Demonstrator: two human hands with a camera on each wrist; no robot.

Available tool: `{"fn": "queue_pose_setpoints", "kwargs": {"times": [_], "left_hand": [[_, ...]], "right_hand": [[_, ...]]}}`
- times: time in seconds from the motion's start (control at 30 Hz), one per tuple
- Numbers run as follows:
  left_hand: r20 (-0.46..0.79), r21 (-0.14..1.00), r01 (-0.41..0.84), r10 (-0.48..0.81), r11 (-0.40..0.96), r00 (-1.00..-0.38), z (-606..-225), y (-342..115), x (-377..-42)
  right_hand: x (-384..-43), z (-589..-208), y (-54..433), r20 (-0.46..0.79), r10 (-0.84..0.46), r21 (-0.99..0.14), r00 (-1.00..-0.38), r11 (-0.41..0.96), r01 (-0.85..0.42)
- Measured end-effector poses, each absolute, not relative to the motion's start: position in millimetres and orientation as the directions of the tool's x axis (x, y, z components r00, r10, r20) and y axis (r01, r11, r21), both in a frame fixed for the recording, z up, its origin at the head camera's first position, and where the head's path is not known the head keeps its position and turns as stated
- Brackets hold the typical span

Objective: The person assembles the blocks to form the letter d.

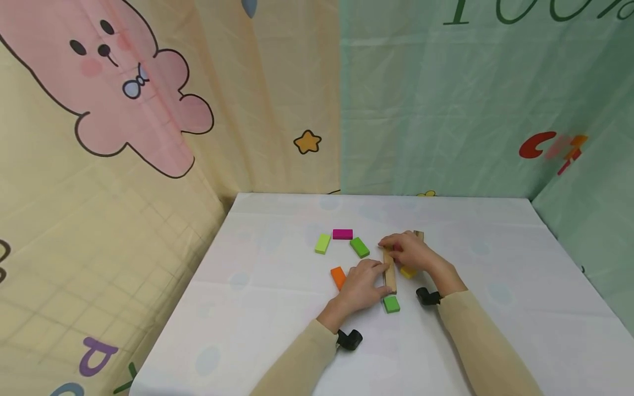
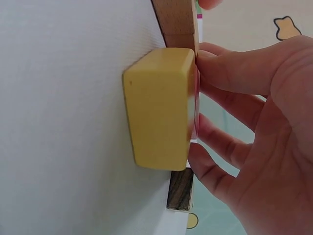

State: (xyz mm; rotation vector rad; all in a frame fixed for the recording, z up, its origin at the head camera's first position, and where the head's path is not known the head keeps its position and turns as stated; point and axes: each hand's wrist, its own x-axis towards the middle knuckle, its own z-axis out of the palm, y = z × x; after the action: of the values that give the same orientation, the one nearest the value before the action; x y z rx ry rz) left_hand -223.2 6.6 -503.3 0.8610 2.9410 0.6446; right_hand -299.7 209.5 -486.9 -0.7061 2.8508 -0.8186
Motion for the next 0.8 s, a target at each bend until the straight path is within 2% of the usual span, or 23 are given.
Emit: {"fn": "queue_pose_setpoints", "kwargs": {"times": [0.33, 0.6, 0.8], "left_hand": [[0.093, 0.362, 0.524, 0.530, 0.771, -0.843, -503.2, 6.1, -221.5], [0.107, 0.347, 0.542, 0.541, 0.766, -0.834, -503.4, 7.4, -222.0], [0.107, 0.340, 0.538, 0.536, 0.772, -0.837, -504.4, 8.6, -222.7]], "right_hand": [[-299.2, -482.9, 207.9, 0.033, -0.492, -0.570, -0.870, 0.706, -0.420], [-295.2, -473.3, 211.0, -0.021, -0.401, -0.608, -0.916, 0.732, -0.307], [-295.9, -469.1, 220.7, 0.010, -0.381, -0.610, -0.925, 0.730, -0.307]]}}
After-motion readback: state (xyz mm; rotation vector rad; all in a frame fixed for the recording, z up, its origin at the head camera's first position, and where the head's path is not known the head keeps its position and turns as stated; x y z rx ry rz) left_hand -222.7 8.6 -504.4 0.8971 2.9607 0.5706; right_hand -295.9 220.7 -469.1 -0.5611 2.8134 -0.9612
